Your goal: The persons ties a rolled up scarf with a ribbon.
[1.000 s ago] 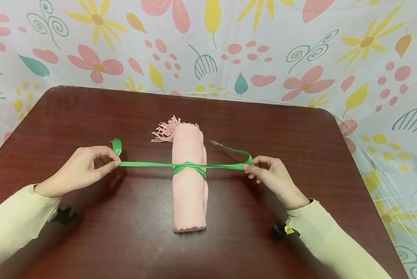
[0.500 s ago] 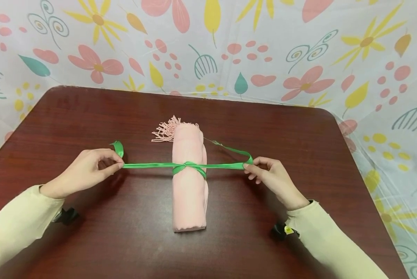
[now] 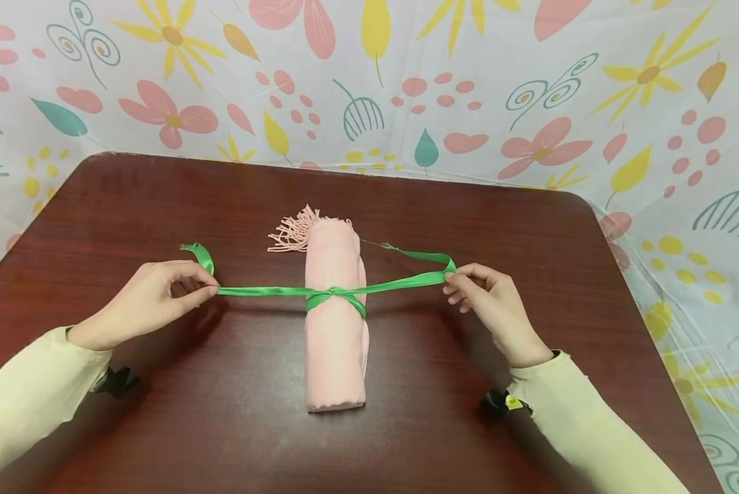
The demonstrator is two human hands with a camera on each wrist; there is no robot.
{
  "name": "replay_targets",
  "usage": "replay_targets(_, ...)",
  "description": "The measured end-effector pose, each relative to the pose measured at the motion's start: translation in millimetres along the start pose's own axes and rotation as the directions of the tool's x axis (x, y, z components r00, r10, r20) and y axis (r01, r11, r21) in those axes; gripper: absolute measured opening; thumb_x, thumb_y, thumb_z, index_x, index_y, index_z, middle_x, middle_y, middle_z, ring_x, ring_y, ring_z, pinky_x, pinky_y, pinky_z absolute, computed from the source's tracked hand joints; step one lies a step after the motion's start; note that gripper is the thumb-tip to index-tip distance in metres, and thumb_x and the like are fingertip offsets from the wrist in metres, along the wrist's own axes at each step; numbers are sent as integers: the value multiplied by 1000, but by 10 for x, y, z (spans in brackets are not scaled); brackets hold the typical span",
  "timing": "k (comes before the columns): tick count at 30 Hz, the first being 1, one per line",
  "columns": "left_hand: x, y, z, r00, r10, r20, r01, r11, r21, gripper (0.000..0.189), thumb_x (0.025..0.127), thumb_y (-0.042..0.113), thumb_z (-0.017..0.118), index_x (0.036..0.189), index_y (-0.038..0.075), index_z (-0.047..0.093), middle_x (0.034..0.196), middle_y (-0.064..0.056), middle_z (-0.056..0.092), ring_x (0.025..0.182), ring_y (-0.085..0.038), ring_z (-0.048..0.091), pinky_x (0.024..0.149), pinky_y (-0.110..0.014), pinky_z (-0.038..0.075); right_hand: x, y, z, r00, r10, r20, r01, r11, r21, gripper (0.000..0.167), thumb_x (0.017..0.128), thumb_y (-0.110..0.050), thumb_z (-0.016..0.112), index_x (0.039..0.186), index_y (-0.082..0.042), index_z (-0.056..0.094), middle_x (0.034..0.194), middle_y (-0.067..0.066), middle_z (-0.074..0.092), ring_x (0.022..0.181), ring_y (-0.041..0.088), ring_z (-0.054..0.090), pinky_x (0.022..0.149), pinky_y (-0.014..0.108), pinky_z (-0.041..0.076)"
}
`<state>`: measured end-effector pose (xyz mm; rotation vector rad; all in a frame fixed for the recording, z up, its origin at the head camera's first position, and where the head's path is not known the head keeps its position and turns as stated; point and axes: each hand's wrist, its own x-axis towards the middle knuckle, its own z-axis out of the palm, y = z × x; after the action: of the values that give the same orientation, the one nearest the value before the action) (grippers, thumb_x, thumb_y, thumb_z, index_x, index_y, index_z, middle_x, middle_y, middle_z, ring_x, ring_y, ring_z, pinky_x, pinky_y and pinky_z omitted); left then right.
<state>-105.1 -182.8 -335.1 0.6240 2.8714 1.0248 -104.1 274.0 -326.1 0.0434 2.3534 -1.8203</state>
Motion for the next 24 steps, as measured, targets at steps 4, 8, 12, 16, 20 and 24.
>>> replay_targets(4,-1,-4,2,1000,3,2,-3,1000,3,8,85,8,68,87,15,71,77,9,65,64,-3,58,55,-22,45,-6,9,-12,1000,-7,-13,7,1000,19,13,93,-17,64,94,-4,66,79,-3,71,68,9,62,60,21,50)
replay_targets(8,-1,-8,10,1000,-6,9,6,1000,1,7,86,9,68,87,15,71,76,8,65,63,-3,57,55,-22,45,-17,16,0,999,-37,-30,38,998,56,11,93,-9,59,86,-4,65,85,-1,73,76,10,65,64,21,49)
replay_targets(12,1,-11,27,1000,-11,18,11,1000,-1,7,85,8,68,87,14,71,77,7,66,64,-3,57,55,-22,45,-15,6,28,995,-101,-7,100,976,195,21,93,2,51,74,-3,58,96,3,72,92,12,64,70,22,49)
replay_targets(16,5,-11,35,1000,-1,15,1,1000,8,7,85,8,68,86,13,71,78,8,65,65,-4,58,55,-22,45,-7,-16,37,984,-171,44,139,904,406,27,91,13,44,73,-4,55,94,7,71,95,14,65,70,22,49)
replay_targets(20,8,-16,31,1000,8,6,-8,1000,20,6,85,8,67,86,13,71,77,8,65,65,-4,58,55,-22,45,-3,-39,39,982,-184,35,135,828,544,27,91,17,42,82,-5,56,86,7,70,82,15,66,66,22,48)
replay_targets(24,5,-22,23,1000,5,4,-5,1000,24,7,84,8,68,86,13,71,77,8,65,64,-4,57,55,-22,45,0,-47,25,987,-158,-3,134,823,553,22,92,13,46,87,-4,59,83,5,67,75,15,61,62,23,45)
